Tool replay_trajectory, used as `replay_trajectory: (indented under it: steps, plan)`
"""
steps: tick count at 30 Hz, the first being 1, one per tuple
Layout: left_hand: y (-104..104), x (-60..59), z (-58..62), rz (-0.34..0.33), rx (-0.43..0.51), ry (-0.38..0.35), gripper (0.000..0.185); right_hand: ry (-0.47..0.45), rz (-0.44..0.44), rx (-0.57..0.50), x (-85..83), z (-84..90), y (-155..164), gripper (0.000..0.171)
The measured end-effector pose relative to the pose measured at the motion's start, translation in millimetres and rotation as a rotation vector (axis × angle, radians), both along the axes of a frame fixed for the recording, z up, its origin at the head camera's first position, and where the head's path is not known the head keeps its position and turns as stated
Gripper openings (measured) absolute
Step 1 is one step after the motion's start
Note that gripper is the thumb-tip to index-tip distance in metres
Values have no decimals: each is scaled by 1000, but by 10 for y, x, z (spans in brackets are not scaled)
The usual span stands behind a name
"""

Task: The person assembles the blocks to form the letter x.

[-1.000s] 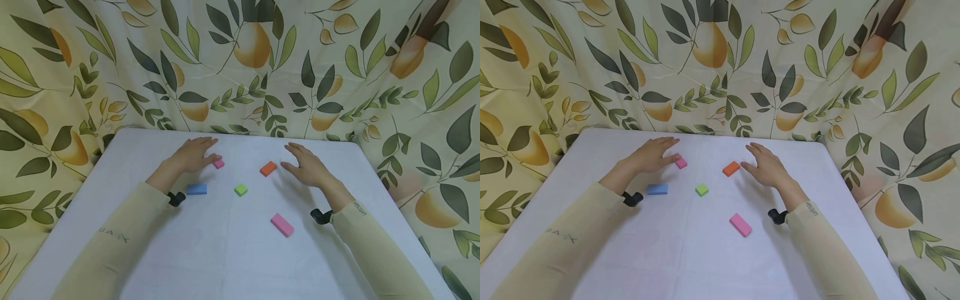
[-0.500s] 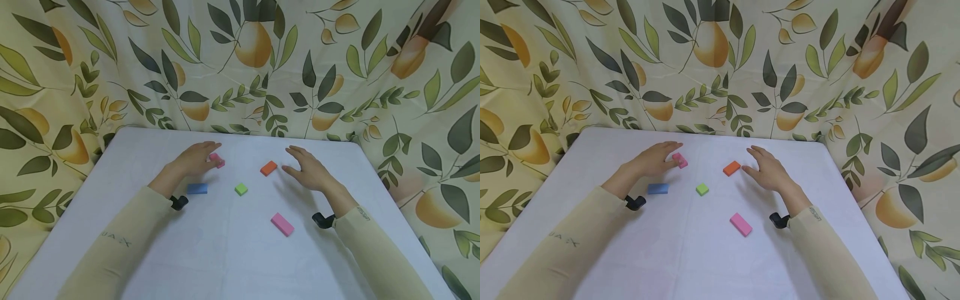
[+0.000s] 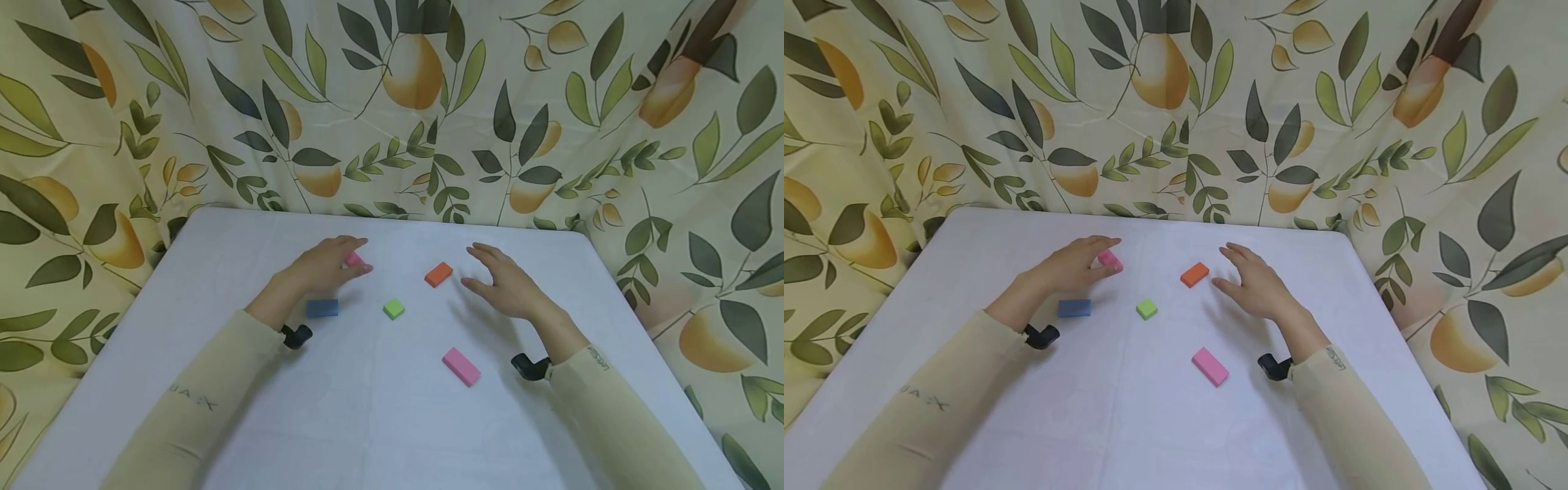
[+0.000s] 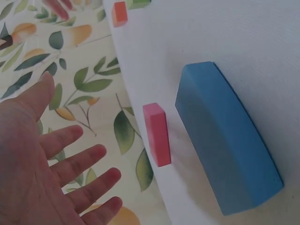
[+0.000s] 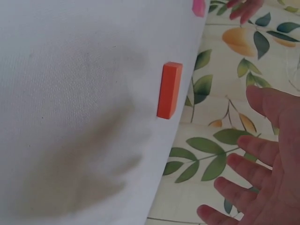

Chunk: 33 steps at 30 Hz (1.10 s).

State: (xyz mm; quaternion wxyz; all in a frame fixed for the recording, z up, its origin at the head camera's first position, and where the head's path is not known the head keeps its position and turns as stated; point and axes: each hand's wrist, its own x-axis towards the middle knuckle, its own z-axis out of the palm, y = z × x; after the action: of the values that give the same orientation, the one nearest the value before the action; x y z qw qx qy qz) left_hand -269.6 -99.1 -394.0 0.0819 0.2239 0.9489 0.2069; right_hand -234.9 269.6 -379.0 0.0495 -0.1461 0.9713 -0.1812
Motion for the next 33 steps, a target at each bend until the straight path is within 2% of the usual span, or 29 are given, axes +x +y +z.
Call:
replay_trajectory:
  steps: [14,33]
  plan:
    - [32,11,-47,2,35,-35,75,-16,8,-28,93,-55,23,72]
    - [83,20,-108,2,159,-99,76,-8,51,-70,205,-78,-20,70]
